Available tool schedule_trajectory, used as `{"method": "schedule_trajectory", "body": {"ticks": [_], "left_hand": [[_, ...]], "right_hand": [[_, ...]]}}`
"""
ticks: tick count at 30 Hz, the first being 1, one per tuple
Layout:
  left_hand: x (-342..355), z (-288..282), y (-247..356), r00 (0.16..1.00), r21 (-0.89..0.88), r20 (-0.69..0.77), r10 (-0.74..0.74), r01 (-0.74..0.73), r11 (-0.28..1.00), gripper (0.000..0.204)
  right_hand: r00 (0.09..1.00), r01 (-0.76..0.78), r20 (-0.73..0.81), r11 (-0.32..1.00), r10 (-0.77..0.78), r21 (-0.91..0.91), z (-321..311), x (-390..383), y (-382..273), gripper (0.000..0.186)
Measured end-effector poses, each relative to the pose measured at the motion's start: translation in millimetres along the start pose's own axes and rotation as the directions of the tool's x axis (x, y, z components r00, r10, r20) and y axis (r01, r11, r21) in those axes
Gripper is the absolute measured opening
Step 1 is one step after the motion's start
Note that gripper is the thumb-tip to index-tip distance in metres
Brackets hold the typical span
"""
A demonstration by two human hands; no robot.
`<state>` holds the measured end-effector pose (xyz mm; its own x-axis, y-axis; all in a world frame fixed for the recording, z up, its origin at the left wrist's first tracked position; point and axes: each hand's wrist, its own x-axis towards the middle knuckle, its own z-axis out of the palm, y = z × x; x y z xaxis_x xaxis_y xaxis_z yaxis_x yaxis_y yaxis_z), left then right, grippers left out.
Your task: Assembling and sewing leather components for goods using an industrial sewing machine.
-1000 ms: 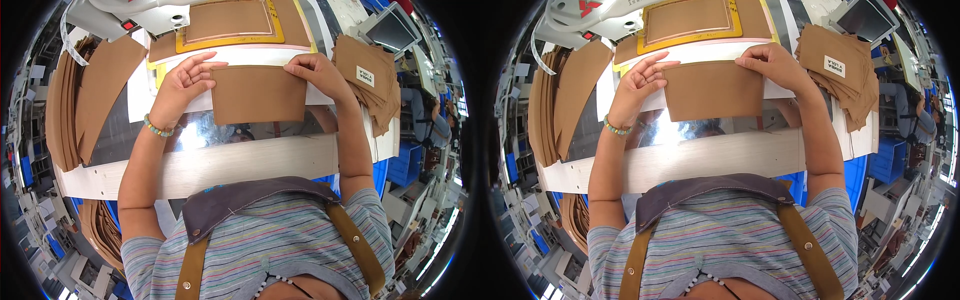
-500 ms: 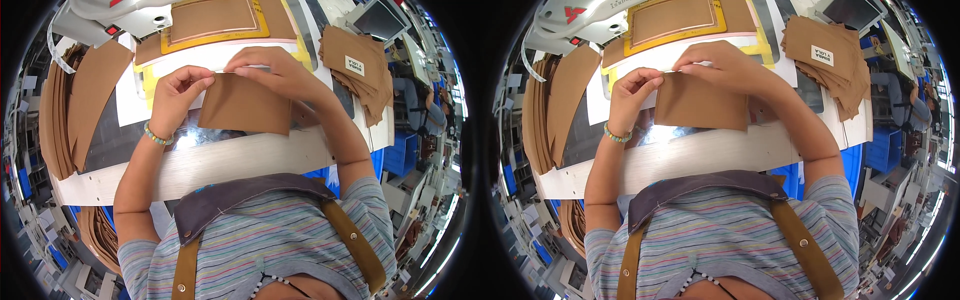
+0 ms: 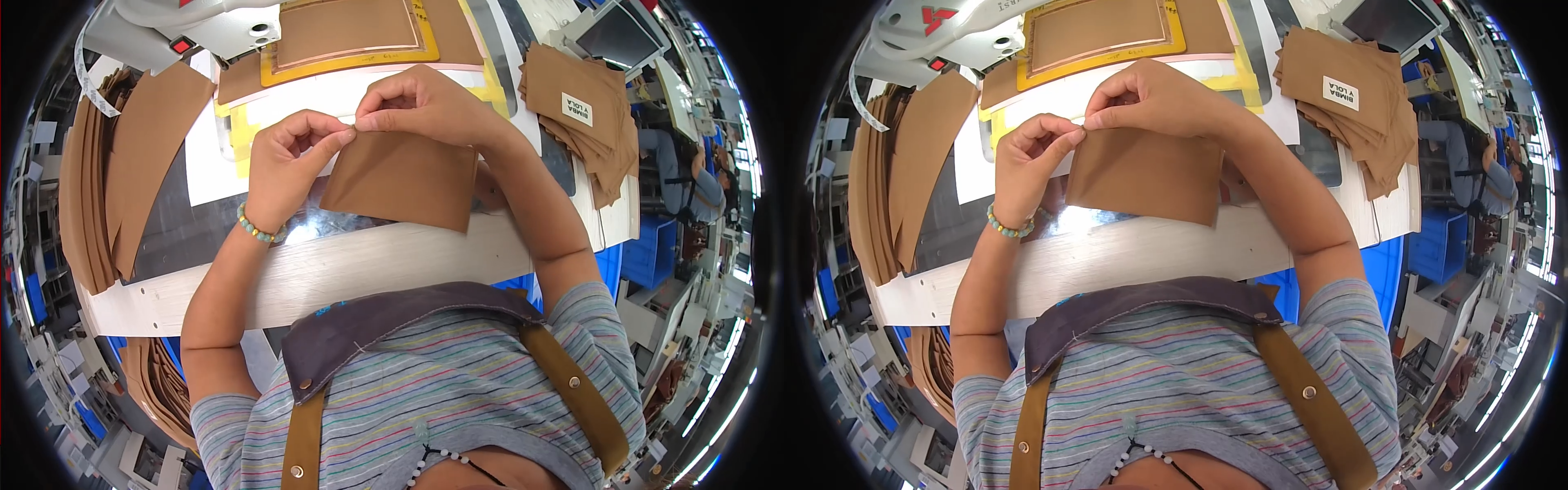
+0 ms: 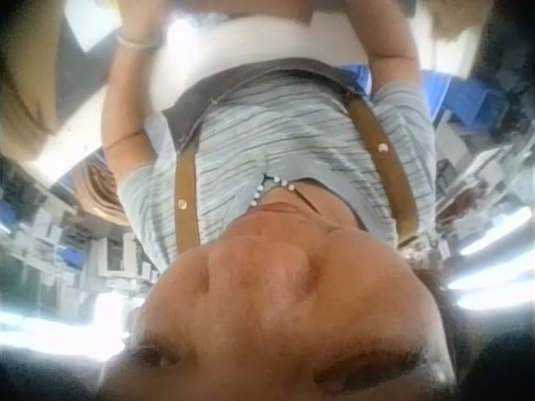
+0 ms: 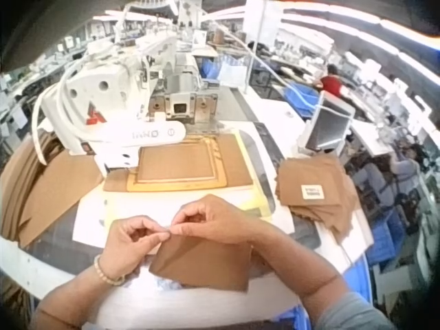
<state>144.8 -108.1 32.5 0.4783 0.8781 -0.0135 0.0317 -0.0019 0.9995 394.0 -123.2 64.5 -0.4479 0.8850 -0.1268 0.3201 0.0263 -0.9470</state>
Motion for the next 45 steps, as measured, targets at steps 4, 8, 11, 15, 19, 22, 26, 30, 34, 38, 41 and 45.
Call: {"method": "schedule_trajectory", "body": {"ticks": [4, 8, 11, 15, 19, 22, 26, 30, 34, 38, 41, 45], "left_hand": [[-1, 1, 0, 1.000, -0.022, 0.019, -0.002, 0.003, 1.000, 0.009], [-1, -3, -3, 0.995, 0.060, 0.088, -0.040, 0.035, 0.998, 0.007], [-2, -4, -2, 0.991, 0.076, 0.123, -0.060, 0.051, 0.996, 0.006], [-1, -4, -1, 0.989, 0.083, 0.126, -0.080, 0.070, 0.994, 0.006], [1, -4, 0, 0.991, -0.037, 0.121, -0.058, 0.063, 0.997, 0.010], [2, -5, 0, 0.988, -0.089, 0.143, -0.059, 0.072, 0.993, 0.010], [1, -6, 0, 0.983, -0.183, 0.154, -0.104, 0.132, 0.974, 0.007], [4, -10, -2, 0.993, -0.346, 0.116, -0.032, 0.070, 0.936, 0.008], [10, -14, -4, 0.995, -0.516, 0.052, -0.089, 0.103, 0.850, 0.009], [14, -19, -13, 0.989, -0.587, 0.082, -0.125, 0.150, 0.796, 0.012], [15, -19, -17, 0.992, -0.563, 0.123, -0.026, 0.091, 0.822, 0.019], [15, -9, 3, 0.999, -0.275, 0.038, -0.024, 0.033, 0.961, 0.037]], "right_hand": [[0.999, 0.013, 0.042, 0.999, -0.015, 0.038, -2, 0, 5, 0.018], [0.992, 0.087, 0.099, 0.996, -0.084, -0.029, -5, 0, 8, 0.017], [0.986, 0.147, 0.094, 0.985, -0.138, -0.087, -5, -1, 5, 0.017], [0.979, 0.205, 0.048, 0.966, -0.200, -0.157, -1, -3, -1, 0.016], [0.953, 0.302, 0.015, 0.939, -0.304, -0.163, 7, -3, -3, 0.016], [0.952, 0.275, -0.077, 0.939, -0.296, -0.206, 14, -8, -12, 0.018], [0.953, 0.298, 0.000, 0.939, -0.303, -0.171, 1, -10, -8, 0.018], [0.975, -0.028, 0.218, 0.951, -0.042, 0.307, -16, -21, -15, 0.035], [0.948, 0.164, 0.236, 0.962, -0.215, 0.220, -19, -24, -17, 0.038], [0.899, 0.397, 0.198, 0.918, -0.392, 0.012, -22, -18, -15, 0.028], [0.779, 0.619, 0.043, 0.756, -0.625, -0.215, -18, -16, -17, 0.020], [0.864, 0.475, -0.235, 0.876, -0.446, 0.082, -35, -35, -34, 0.016]]}}
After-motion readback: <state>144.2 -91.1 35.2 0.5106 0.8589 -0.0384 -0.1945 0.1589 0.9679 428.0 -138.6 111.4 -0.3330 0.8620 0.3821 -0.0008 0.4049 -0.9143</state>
